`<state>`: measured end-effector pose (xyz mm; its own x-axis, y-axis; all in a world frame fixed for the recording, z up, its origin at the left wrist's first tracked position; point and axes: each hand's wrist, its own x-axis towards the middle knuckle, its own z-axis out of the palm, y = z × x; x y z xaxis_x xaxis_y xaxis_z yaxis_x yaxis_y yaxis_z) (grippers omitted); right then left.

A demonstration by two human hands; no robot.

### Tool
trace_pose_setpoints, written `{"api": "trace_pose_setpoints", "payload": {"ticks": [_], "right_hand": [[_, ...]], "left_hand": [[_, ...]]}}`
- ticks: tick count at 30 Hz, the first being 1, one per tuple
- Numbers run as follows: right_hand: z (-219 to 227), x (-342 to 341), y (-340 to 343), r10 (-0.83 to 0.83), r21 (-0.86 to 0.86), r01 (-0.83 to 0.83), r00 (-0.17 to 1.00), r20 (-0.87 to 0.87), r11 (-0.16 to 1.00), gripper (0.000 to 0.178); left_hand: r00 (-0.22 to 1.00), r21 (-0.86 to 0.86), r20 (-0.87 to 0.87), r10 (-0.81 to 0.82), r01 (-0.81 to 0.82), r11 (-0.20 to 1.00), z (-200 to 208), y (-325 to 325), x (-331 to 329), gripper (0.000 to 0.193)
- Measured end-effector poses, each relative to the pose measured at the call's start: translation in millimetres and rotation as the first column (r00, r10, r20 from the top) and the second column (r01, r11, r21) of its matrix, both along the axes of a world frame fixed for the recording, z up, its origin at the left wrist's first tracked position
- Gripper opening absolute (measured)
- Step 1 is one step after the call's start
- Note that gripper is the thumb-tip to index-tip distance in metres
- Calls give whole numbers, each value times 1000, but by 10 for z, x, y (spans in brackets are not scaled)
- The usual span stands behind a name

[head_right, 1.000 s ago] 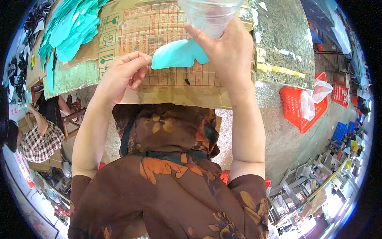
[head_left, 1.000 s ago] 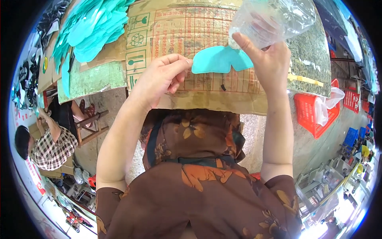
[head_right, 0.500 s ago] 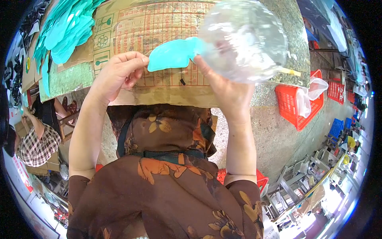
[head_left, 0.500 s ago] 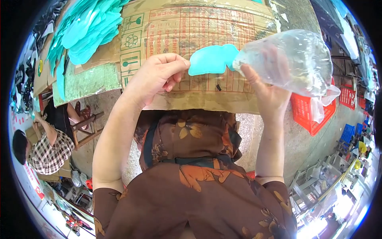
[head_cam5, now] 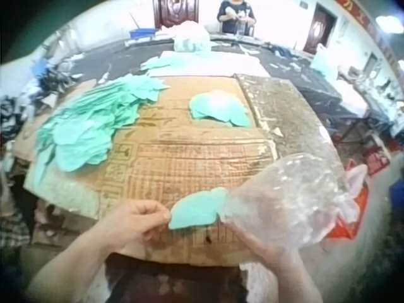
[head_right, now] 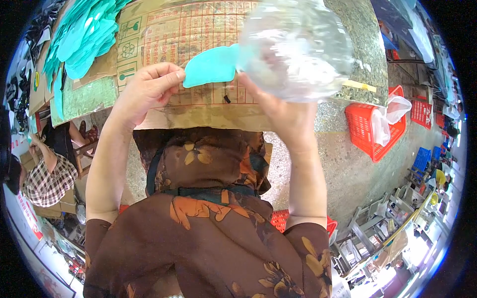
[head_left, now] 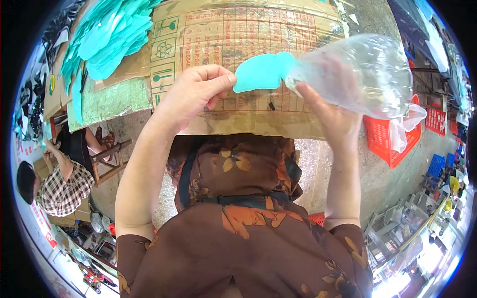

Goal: Applying glue to individual shoe material components using a plastic bottle applicator at a workbench.

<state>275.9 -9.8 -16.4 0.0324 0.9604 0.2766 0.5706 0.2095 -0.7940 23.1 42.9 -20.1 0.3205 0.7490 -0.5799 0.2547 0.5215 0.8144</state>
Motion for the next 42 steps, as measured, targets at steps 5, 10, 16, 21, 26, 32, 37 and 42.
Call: {"api": "trace_pose_setpoints", "payload": {"ticks": [5,10,16,21,26,32,37,42], "right_hand": [[-39,314,19,-224,130,220,975,11,967,48],[-114,410,5,-263,116,346,856,-445,931,58],[-124,294,45,-202,66,224,948,-246,972,59],[-53,648,50,-242,108,392,738,-630,914,58],[-31,711,-24,-216,99,461,582,-784,882,52],[-71,351,60,-96,114,251,692,-715,961,59],[44,42,179,-138,41,162,926,-350,986,62],[-16,-28,286,-36,-42,28,981,-192,999,56]], "left_hand": [[1000,33,17,0,-1,999,-30,-3,1,21],[999,122,-1,-32,32,992,-10,-3,27,20],[998,272,0,-66,63,960,122,16,56,19],[976,734,-208,-61,197,650,427,111,29,11],[719,716,-687,105,694,-71,415,176,-72,11],[483,480,-874,54,875,-63,88,56,-231,30],[550,550,-834,49,835,-19,-9,-33,-206,35],[603,603,-798,4,798,16,-138,-214,-147,32]]}}
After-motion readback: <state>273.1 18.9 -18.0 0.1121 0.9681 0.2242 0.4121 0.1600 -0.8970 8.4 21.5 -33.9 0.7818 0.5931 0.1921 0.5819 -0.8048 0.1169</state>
